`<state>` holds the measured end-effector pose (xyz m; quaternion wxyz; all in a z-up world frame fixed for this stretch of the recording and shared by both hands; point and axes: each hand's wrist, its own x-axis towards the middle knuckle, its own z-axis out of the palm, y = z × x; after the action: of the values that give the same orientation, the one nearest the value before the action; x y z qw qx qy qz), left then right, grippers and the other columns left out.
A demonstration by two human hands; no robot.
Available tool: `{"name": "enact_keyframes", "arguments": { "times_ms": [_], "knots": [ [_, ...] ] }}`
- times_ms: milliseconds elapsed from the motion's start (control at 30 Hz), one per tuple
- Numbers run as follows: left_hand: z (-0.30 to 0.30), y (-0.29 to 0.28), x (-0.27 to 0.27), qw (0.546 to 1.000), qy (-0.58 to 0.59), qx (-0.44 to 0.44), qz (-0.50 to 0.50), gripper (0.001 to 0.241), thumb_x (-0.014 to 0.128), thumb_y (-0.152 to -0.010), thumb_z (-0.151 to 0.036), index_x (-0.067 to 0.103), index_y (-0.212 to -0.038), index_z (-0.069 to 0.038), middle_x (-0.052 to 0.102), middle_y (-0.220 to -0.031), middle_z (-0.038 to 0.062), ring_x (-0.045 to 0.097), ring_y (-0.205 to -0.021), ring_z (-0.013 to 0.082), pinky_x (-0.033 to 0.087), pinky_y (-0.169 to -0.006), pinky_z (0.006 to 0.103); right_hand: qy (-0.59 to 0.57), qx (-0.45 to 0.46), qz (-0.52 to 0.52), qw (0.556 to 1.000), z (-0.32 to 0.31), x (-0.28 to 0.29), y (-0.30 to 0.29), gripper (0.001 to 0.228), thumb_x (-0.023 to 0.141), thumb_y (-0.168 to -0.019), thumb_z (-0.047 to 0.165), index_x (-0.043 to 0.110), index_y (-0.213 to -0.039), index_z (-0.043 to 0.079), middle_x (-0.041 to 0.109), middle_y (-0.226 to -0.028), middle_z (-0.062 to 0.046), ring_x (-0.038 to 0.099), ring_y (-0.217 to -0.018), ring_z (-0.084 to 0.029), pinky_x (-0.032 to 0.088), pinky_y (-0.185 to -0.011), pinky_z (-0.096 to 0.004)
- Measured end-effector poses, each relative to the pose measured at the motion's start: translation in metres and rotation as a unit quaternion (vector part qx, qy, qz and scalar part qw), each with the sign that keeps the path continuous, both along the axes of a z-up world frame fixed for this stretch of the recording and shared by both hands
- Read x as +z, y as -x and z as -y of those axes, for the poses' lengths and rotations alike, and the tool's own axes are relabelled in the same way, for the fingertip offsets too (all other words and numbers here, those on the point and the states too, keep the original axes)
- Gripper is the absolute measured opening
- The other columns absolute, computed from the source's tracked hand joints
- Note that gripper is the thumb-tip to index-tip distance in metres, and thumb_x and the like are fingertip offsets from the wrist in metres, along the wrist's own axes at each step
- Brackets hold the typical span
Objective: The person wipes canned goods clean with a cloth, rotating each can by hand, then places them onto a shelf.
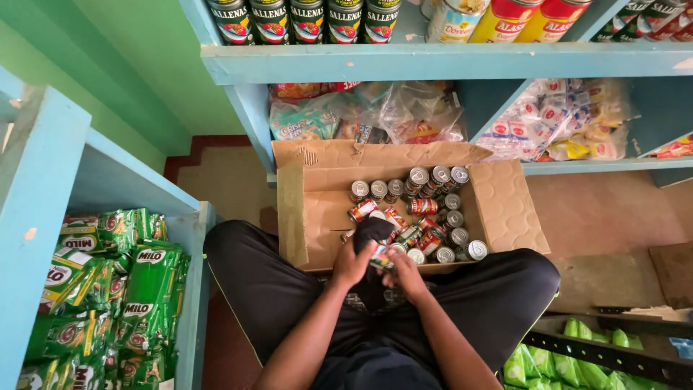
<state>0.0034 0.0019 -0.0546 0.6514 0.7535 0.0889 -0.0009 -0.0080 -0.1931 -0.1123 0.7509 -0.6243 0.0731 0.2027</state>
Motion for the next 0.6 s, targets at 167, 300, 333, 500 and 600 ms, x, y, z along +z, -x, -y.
{"name": "enact_keyframes", "arguments": {
  "times_ms": [167, 300, 333, 500, 600],
  "knots": [
    [0.002, 0.008, 0.022, 0.985, -0.035, -0.064, 0.155, 0.052, 0.068, -0.092, -0.037, 0.063, -0.132, -0.003, 0.073, -0.118, 0.022, 0.07, -0.111, 0.034, 0.053, -0.094, 0.0426, 0.026, 0.022, -0.099, 0.994, 0.02, -0.068, -0.005, 0.078, 0.036, -0.117, 0.062, 0.056, -0.112, -0.013, 0.061, -0.078, -0.021, 0.054, -0.05, -0.02, 0.04, -0.041, -0.029],
    [0.002, -0.002, -0.015, 0.999, 0.005, 0.001, 0.05, 0.048, 0.069, -0.092, -0.038, 0.069, -0.12, 0.0, 0.076, -0.109, 0.02, 0.073, -0.104, 0.0273, 0.055, -0.091, 0.0392, 0.18, -0.015, 0.312, 0.933, -0.029, 0.086, 0.007, 0.051, 0.049, -0.108, 0.046, 0.05, -0.142, 0.007, 0.063, -0.103, -0.014, 0.059, -0.079, -0.019, 0.05, -0.065, -0.027],
    [0.001, -0.005, -0.021, 0.999, 0.034, 0.02, -0.003, 0.046, 0.069, -0.092, -0.04, 0.074, -0.112, 0.0, 0.08, -0.103, 0.018, 0.076, -0.098, 0.0246, 0.057, -0.089, 0.0373, 0.273, -0.011, 0.581, 0.767, -0.041, 0.132, 0.011, 0.054, 0.052, -0.111, 0.047, 0.045, -0.143, 0.004, 0.061, -0.112, -0.019, 0.063, -0.094, -0.027, 0.056, -0.076, -0.03],
    [0.001, -0.008, -0.022, 0.996, 0.069, 0.053, 0.022, 0.044, 0.068, -0.092, -0.036, 0.07, -0.114, 0.002, 0.077, -0.102, 0.014, 0.071, -0.095, 0.0221, 0.055, -0.087, 0.036, 0.065, 0.001, 0.148, 0.987, -0.015, 0.044, -0.001, 0.067, 0.059, -0.1, 0.045, 0.038, -0.153, 0.01, 0.061, -0.113, -0.018, 0.064, -0.073, -0.017, 0.052, -0.061, -0.028],
    [0.002, -0.007, -0.025, 0.994, 0.082, 0.064, 0.039, 0.041, 0.068, -0.094, -0.034, 0.07, -0.113, 0.002, 0.076, -0.101, 0.013, 0.07, -0.094, 0.0215, 0.054, -0.086, 0.036, 0.064, 0.01, -0.061, 0.996, 0.002, -0.003, -0.008, 0.058, 0.044, -0.105, 0.051, 0.052, -0.139, 0.004, 0.072, -0.09, -0.02, 0.065, -0.061, -0.018, 0.048, -0.053, -0.028]
  ]
}}
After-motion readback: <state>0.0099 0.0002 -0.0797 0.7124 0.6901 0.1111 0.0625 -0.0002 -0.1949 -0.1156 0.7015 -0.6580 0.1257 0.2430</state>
